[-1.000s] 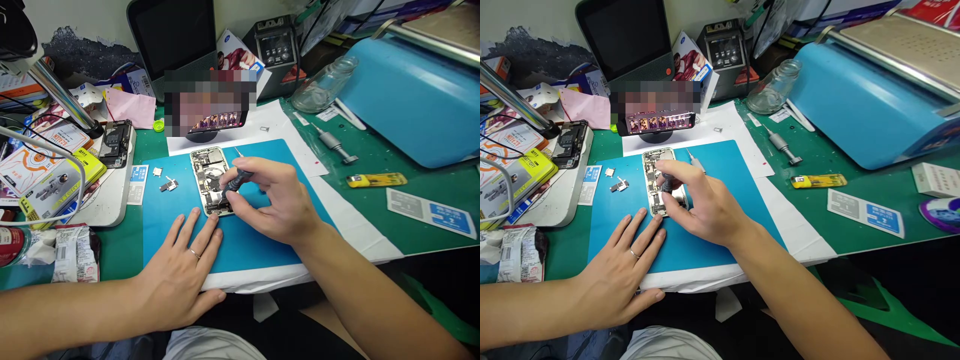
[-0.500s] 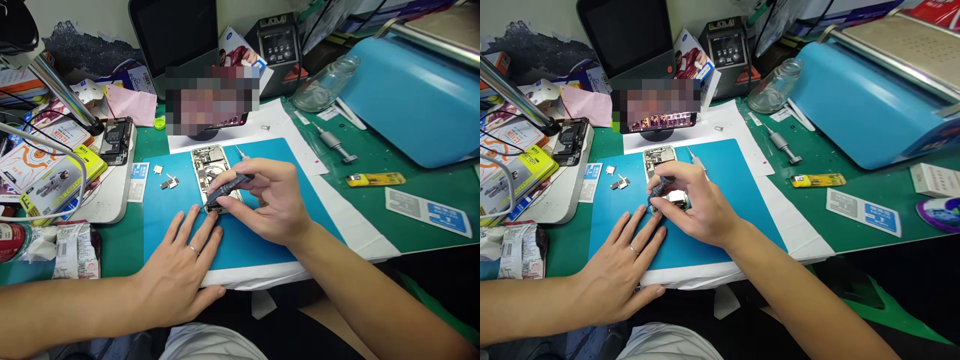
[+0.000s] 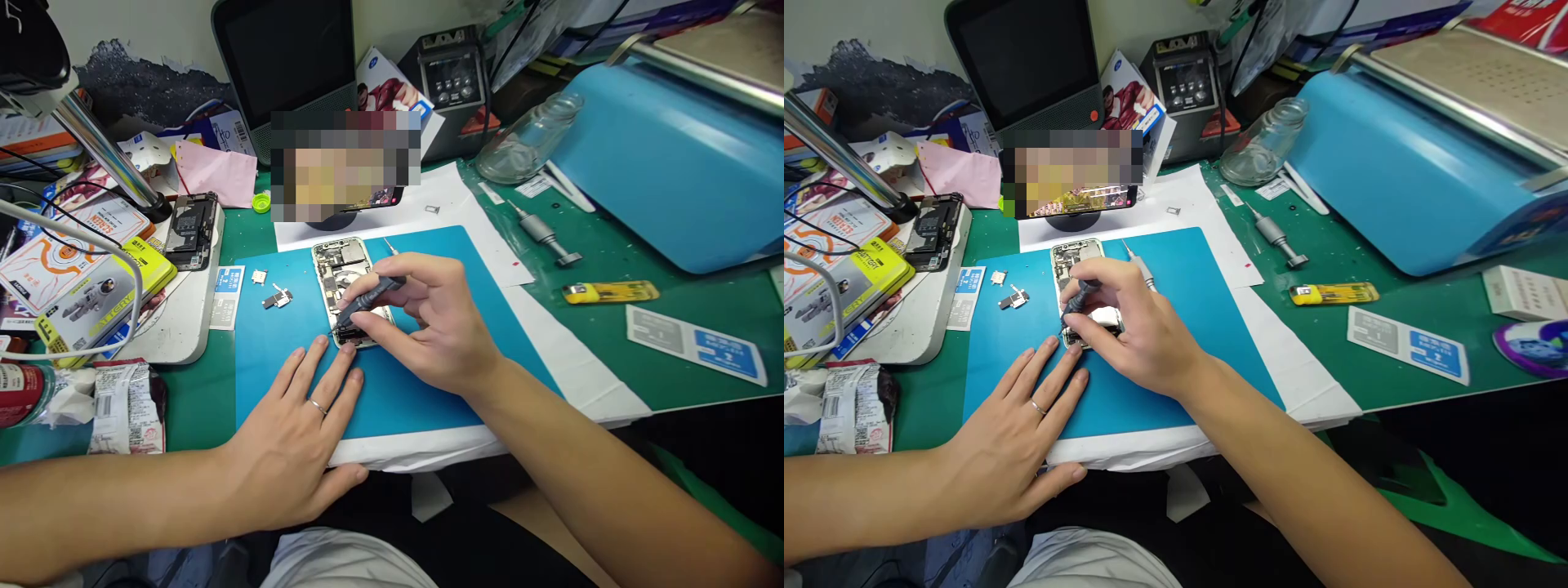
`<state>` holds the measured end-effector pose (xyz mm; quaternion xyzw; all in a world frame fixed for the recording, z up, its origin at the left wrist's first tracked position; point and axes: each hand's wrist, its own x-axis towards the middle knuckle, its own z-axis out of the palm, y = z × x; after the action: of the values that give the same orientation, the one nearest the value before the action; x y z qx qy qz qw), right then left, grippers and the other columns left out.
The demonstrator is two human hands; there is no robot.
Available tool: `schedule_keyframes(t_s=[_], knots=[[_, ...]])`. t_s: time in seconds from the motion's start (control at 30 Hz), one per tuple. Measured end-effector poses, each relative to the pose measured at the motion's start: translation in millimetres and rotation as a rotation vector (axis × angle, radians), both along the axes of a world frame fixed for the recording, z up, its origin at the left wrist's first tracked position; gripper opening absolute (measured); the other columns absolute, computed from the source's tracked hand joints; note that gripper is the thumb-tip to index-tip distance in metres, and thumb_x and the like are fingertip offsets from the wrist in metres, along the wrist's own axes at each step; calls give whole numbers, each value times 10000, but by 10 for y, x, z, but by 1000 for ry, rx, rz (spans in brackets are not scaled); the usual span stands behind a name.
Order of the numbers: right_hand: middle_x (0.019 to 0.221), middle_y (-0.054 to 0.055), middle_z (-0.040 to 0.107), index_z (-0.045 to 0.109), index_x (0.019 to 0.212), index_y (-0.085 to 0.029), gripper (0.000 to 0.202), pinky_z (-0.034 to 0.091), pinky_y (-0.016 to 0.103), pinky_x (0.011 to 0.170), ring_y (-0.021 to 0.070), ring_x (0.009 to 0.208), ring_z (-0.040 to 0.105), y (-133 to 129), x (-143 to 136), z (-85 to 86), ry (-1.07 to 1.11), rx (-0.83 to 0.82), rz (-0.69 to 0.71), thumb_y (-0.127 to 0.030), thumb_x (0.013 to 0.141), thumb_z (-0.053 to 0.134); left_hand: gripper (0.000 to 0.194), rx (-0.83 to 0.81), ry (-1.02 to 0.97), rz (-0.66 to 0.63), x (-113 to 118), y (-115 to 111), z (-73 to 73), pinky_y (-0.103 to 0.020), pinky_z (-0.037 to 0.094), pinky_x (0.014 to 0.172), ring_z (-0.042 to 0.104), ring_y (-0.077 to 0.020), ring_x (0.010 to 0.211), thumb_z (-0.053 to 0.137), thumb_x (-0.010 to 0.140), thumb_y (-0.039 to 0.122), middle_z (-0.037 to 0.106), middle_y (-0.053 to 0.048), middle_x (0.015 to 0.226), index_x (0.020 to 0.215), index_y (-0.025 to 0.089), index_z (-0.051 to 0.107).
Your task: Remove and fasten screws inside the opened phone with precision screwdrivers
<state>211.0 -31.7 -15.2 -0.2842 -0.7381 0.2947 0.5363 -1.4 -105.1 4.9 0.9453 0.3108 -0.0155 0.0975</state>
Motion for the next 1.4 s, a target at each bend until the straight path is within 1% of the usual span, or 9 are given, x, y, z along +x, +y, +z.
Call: schedule_keyframes(t_s=[0.23, 0.43, 0.63, 0.8, 0.87, 0.97, 1.1, 1.23, 1.4], knots=[[1040, 23, 647, 482, 1308, -346, 512, 672, 344, 760, 187, 929, 734, 13, 13, 33, -7, 109, -79, -62, 912, 637, 788, 8, -4, 8, -3, -6, 0, -585, 198, 1226, 148, -461, 1556, 422, 1012, 609, 175, -215, 1693, 1573, 64, 328], [1054, 22, 692, 478, 1326, -296, 508, 662, 349, 784, 181, 914, 737, 18, 50, -21, -86, 118, -83, -87, 899, 658, 790, 22, -2, 11, -10, -14, -3, -577, 213, 1220, 143, -458, 1558, 421, 1011, 614, 162, -209, 1697, 1576, 70, 323], [1027, 46, 715, 585, 1141, -242, 281, 668, 326, 778, 172, 904, 732, 11, 50, 37, -176, 64, -103, -113, 900, 651, 795, 22, 1, 9, -16, -13, -1, -572, 181, 1234, 124, -445, 1566, 400, 1017, 622, 153, -205, 1700, 1584, 72, 314], [1121, 60, 746, 478, 1376, -280, 545, 665, 390, 846, 213, 1009, 753, 23, 29, 35, -217, 332, -107, -89, 903, 669, 807, 31, -7, 5, -27, -15, -18, -564, 160, 1242, 128, -427, 1570, 371, 1023, 634, 180, -206, 1694, 1597, 73, 283], [1133, 79, 751, 458, 1407, -264, 581, 659, 391, 865, 222, 1039, 749, 39, 13, 35, -235, 405, -118, -80, 901, 675, 797, 38, -8, 5, -32, -16, -25, -557, 151, 1244, 135, -419, 1570, 355, 1029, 630, 186, -202, 1693, 1597, 76, 282], [1088, 93, 756, 461, 1407, -231, 581, 657, 362, 843, 212, 989, 748, 54, -16, 56, -268, 480, -169, -56, 894, 671, 785, 49, -12, 2, -36, -17, -28, -544, 141, 1251, 151, -402, 1572, 344, 1035, 623, 207, -196, 1690, 1596, 77, 281], [1087, 104, 751, 470, 1416, -208, 573, 652, 341, 834, 205, 986, 731, 50, -44, 81, -285, 518, -179, -39, 895, 637, 788, 51, -30, -4, -35, -14, -31, -522, 157, 1268, 160, -380, 1575, 374, 1032, 612, 233, -202, 1681, 1592, 65, 285], [1134, 90, 738, 438, 1463, -245, 623, 648, 335, 827, 201, 1003, 717, 47, -59, 77, -281, 498, -148, -42, 900, 611, 801, 38, -56, -15, -27, -14, -50, -521, 209, 1268, 174, -376, 1574, 453, 1015, 575, 257, -227, 1666, 1582, 34, 290], [1057, 68, 734, 442, 1451, -261, 603, 646, 324, 790, 190, 945, 713, 55, -82, 76, -271, 510, -185, -74, 913, 640, 810, 44, -54, -27, -23, -11, -61, -523, 260, 1255, 214, -382, 1563, 459, 1012, 573, 274, -239, 1656, 1582, 26, 279]])
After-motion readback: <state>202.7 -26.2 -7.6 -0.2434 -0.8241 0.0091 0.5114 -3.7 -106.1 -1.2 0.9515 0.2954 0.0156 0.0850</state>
